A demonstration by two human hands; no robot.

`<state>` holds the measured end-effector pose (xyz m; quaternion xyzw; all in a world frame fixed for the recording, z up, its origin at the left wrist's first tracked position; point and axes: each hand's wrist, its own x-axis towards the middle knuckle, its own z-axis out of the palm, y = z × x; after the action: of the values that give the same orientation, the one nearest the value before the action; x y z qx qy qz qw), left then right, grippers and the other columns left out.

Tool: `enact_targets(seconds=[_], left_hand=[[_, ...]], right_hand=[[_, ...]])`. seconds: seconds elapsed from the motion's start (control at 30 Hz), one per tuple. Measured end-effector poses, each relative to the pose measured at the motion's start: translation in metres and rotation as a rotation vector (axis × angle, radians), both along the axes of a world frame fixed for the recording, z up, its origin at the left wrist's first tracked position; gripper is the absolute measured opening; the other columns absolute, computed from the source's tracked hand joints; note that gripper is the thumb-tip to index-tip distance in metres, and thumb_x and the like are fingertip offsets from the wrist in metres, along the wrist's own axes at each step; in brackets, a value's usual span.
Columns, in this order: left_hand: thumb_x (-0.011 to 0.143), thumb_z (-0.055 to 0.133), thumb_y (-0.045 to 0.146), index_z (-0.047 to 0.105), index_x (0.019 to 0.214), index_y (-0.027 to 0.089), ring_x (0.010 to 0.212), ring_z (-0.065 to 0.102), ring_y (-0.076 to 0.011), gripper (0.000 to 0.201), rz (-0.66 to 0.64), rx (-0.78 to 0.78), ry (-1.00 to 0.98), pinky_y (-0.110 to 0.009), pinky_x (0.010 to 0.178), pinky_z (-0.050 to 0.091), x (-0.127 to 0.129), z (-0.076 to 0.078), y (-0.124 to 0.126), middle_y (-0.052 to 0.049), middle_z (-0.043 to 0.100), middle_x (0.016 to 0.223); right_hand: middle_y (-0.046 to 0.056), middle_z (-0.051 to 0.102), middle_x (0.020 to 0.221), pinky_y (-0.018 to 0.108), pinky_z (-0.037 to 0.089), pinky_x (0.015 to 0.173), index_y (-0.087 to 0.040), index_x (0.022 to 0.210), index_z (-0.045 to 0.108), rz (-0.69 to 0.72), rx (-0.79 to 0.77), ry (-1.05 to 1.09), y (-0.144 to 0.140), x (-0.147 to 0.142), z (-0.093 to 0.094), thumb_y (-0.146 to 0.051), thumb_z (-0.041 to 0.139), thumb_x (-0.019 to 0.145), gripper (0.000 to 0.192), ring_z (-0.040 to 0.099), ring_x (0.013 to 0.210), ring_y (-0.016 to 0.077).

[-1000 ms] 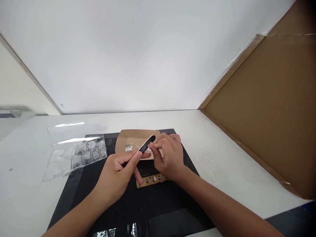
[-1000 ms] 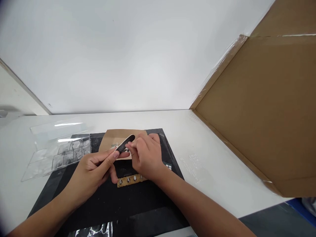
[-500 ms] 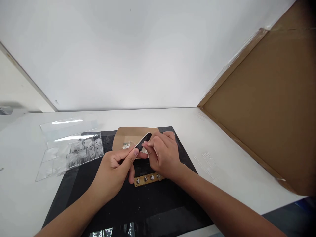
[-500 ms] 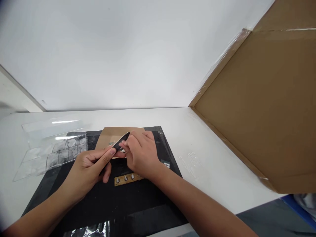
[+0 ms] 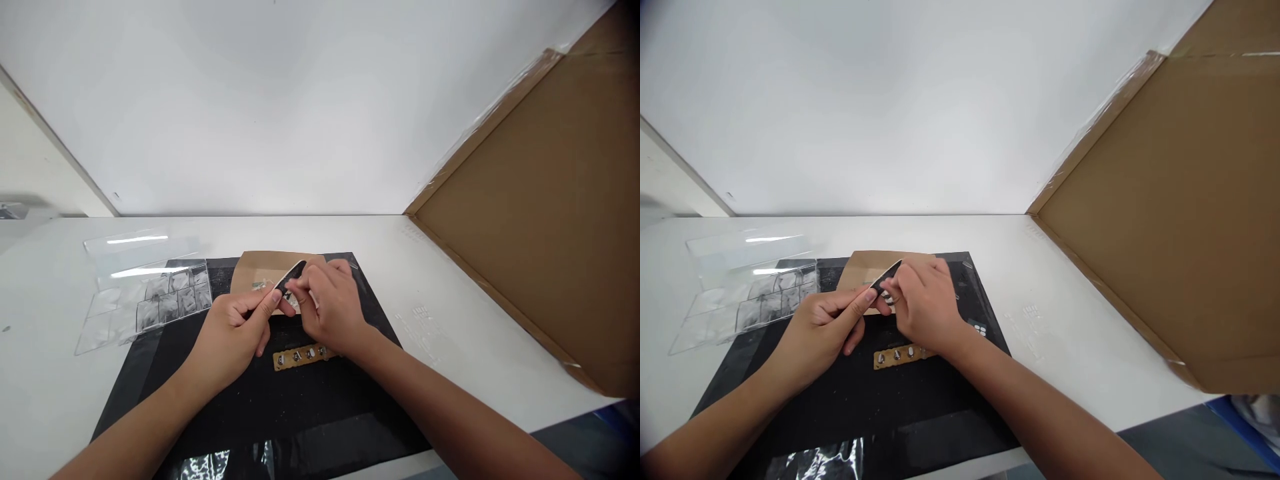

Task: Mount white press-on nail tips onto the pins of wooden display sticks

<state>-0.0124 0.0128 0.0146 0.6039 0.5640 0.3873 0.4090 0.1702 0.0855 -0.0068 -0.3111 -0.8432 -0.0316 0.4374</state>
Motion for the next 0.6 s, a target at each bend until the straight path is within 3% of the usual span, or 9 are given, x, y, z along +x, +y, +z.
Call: enact_targets(seconds=[0.1, 0.23, 0.33, 0.47, 0.6], left_hand=[[0.106, 0.051, 0.051, 0.084, 0.099, 0.019, 0.041, 0.049, -0.0116, 0.046, 0.014, 0.025, 0.003, -0.027, 0.072, 0.053, 0.0010, 0.0016, -0.0006, 0.008, 0.048, 0.039], [0.106, 0.051, 0.051, 0.083, 0.098, 0.019, 0.041, 0.048, -0.0118, 0.046, 0.005, 0.032, -0.003, -0.027, 0.071, 0.053, 0.0019, 0.0026, -0.0015, 0.008, 0.048, 0.039], [0.107, 0.051, 0.052, 0.083, 0.099, 0.019, 0.041, 0.047, -0.0107, 0.046, 0.004, -0.002, -0.033, -0.026, 0.068, 0.050, 0.0017, 0.0037, -0.0024, 0.008, 0.047, 0.039], [0.107, 0.051, 0.051, 0.082, 0.098, 0.018, 0.040, 0.042, -0.0090, 0.046, -0.005, -0.051, -0.078, -0.025, 0.060, 0.041, 0.0013, 0.0044, -0.0033, 0.009, 0.047, 0.039], [0.107, 0.050, 0.051, 0.081, 0.097, 0.018, 0.040, 0.040, -0.0087, 0.046, -0.003, -0.046, -0.102, -0.025, 0.056, 0.035, 0.0016, 0.0034, -0.0028, 0.008, 0.046, 0.040]], right_hand=[[-0.003, 0.053, 0.072, 0.037, 0.034, 0.074, -0.024, 0.080, 0.041, -0.061, -0.021, 0.034, -0.0007, -0.0002, 0.0007, -0.018, 0.055, 0.106, 0.030, 0.046, 0.061, 0.0147], [-0.003, 0.055, 0.071, 0.037, 0.034, 0.075, -0.024, 0.080, 0.041, 0.015, -0.021, 0.011, 0.0003, 0.0004, 0.0011, -0.018, 0.056, 0.106, 0.030, 0.050, 0.064, 0.0152], [-0.004, 0.053, 0.070, 0.037, 0.034, 0.074, -0.024, 0.080, 0.041, -0.031, 0.006, 0.059, 0.0015, 0.0016, 0.0019, -0.018, 0.057, 0.106, 0.031, 0.049, 0.062, 0.0145], [-0.003, 0.056, 0.071, 0.037, 0.033, 0.073, -0.024, 0.080, 0.041, 0.036, 0.017, 0.039, 0.0018, 0.0035, 0.0039, -0.016, 0.058, 0.105, 0.031, 0.051, 0.063, 0.0146], [-0.004, 0.052, 0.068, 0.037, 0.033, 0.074, -0.024, 0.079, 0.040, -0.033, 0.038, 0.065, 0.0023, 0.0048, 0.0051, -0.018, 0.057, 0.106, 0.032, 0.046, 0.059, 0.0137]])
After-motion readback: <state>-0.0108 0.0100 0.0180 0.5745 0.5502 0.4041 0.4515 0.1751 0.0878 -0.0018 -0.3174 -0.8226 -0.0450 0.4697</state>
